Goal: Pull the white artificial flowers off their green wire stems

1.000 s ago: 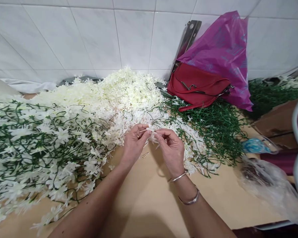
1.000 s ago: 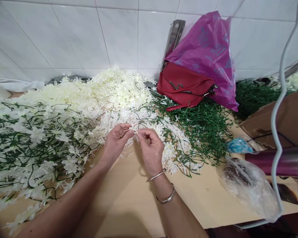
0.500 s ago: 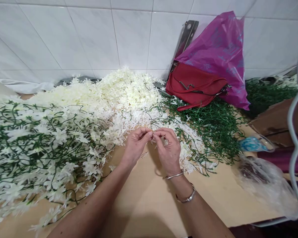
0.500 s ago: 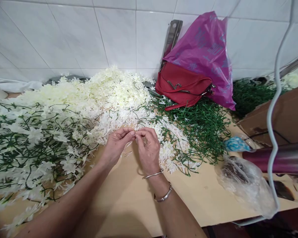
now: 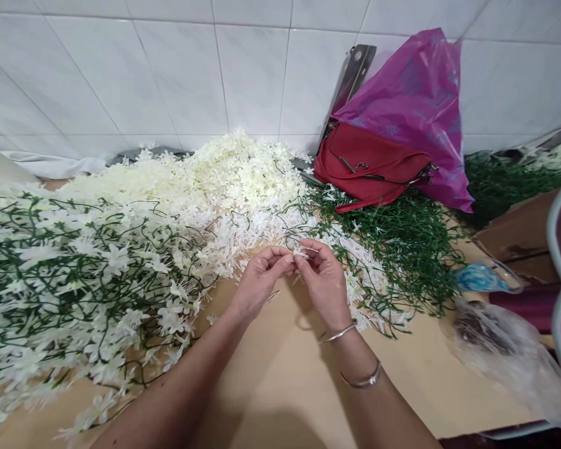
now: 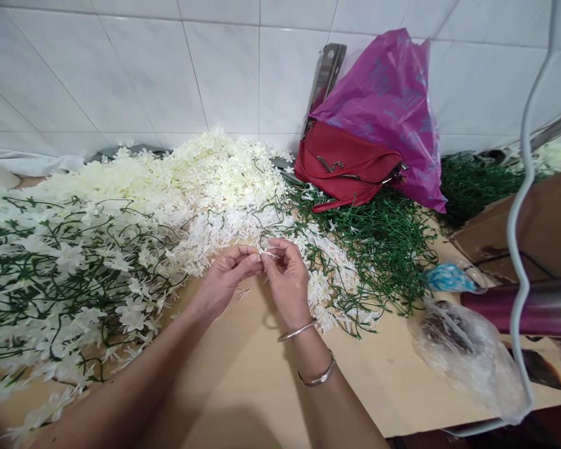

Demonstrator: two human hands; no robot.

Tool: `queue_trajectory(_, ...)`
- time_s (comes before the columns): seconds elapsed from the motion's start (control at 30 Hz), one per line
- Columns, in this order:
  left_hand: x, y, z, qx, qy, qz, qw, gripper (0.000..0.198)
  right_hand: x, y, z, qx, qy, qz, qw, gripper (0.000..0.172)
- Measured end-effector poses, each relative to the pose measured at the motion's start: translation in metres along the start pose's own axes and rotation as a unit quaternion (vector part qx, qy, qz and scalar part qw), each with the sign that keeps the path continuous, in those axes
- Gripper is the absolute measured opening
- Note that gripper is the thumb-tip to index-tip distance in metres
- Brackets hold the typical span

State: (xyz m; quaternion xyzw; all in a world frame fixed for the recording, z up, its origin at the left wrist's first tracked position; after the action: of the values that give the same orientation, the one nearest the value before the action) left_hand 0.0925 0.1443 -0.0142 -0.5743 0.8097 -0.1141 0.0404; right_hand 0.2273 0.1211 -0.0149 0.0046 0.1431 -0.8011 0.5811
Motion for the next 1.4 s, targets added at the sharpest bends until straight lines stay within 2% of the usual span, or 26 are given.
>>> queue_trajectory(0.07,0.000,0.000,-0.004,-0.037,-0.020,0.006,0.999,0.036,-0.003,0.000,-0.002,-0.025,-0.012,0.028,0.999,0.023)
queue_trajectory(0.13,0.000,0.001,-0.010,-0.088,-0.055,0.007,0.995,0.032,-0.005,0.002,-0.001,-0.040,0.002,0.025,0.999,0.019)
queue_trajectory(0.2,0.001,0.007,-0.018,-0.162,-0.100,-0.028,0.981,0.028,-0.005,0.003,0.002,-0.057,0.021,0.002,0.998,0.018)
queue_trajectory(0.27,0.001,0.017,-0.028,-0.258,-0.130,-0.092,0.953,0.025,-0.004,0.003,0.004,-0.057,0.032,-0.019,0.998,0.016)
queue_trajectory(0.37,0.000,0.036,-0.048,-0.382,-0.165,-0.213,0.884,0.022,-0.001,0.002,0.004,-0.018,0.029,-0.034,0.999,0.014)
queue_trajectory(0.43,-0.005,0.043,-0.060,-0.464,-0.206,-0.267,0.819,0.018,0.002,0.000,0.005,0.013,0.032,-0.030,0.999,0.013)
queue_trajectory(0.5,-0.017,0.042,-0.065,-0.571,-0.228,-0.267,0.742,0.020,0.003,-0.002,0.007,0.032,0.046,-0.020,0.998,0.012)
queue_trajectory(0.6,-0.040,0.036,-0.060,-0.702,-0.211,-0.227,0.641,0.025,0.005,-0.003,0.010,0.050,0.062,-0.013,0.997,0.011)
queue_trajectory(0.63,-0.046,0.035,-0.058,-0.728,-0.203,-0.217,0.618,0.026,0.005,-0.003,0.011,0.053,0.065,-0.015,0.996,0.011)
queue_trajectory(0.7,-0.056,0.034,-0.054,-0.753,-0.194,-0.207,0.594,0.025,0.004,-0.002,0.011,0.055,0.069,-0.021,0.996,0.010)
queue_trajectory(0.83,-0.060,0.040,-0.053,-0.760,-0.190,-0.208,0.586,0.018,0.002,0.000,0.010,0.051,0.073,-0.022,0.996,0.010)
queue_trajectory(0.93,-0.055,0.039,-0.056,-0.758,-0.193,-0.213,0.585,0.021,0.002,-0.001,0.007,0.048,0.073,-0.019,0.996,0.010)
queue_trajectory(1.03,-0.052,0.023,-0.053,-0.748,-0.227,-0.175,0.599,0.023,0.003,-0.002,0.003,0.047,0.064,-0.011,0.997,0.010)
queue_trajectory(1.13,-0.055,0.004,-0.045,-0.745,-0.258,-0.114,0.605,0.017,0.003,-0.003,0.000,0.048,0.060,-0.006,0.997,0.010)
queue_trajectory(1.2,-0.059,-0.002,-0.039,-0.744,-0.262,-0.099,0.607,0.014,0.003,-0.003,-0.001,0.048,0.061,-0.011,0.997,0.010)
queue_trajectory(1.3,-0.060,0.003,-0.039,-0.733,-0.258,-0.108,0.620,0.015,0.002,-0.001,0.001,0.048,0.060,-0.022,0.997,0.010)
queue_trajectory(1.4,-0.050,0.013,-0.050,-0.707,-0.259,-0.133,0.644,0.012,0.003,-0.002,0.003,0.049,0.060,-0.022,0.997,0.010)
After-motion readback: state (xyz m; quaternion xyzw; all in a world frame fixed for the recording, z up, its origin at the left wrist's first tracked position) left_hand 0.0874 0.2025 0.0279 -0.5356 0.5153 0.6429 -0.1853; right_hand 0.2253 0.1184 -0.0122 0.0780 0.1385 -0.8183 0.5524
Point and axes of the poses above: each hand's wrist, its own x-axis away from the middle knuckle, its own y-axis out of the back of the hand, z = x × y, the point moved 4 cm from there along -x, towards the middle knuckle, and after that the axes turned 13 degrees about -x, right-handed, at the moved point
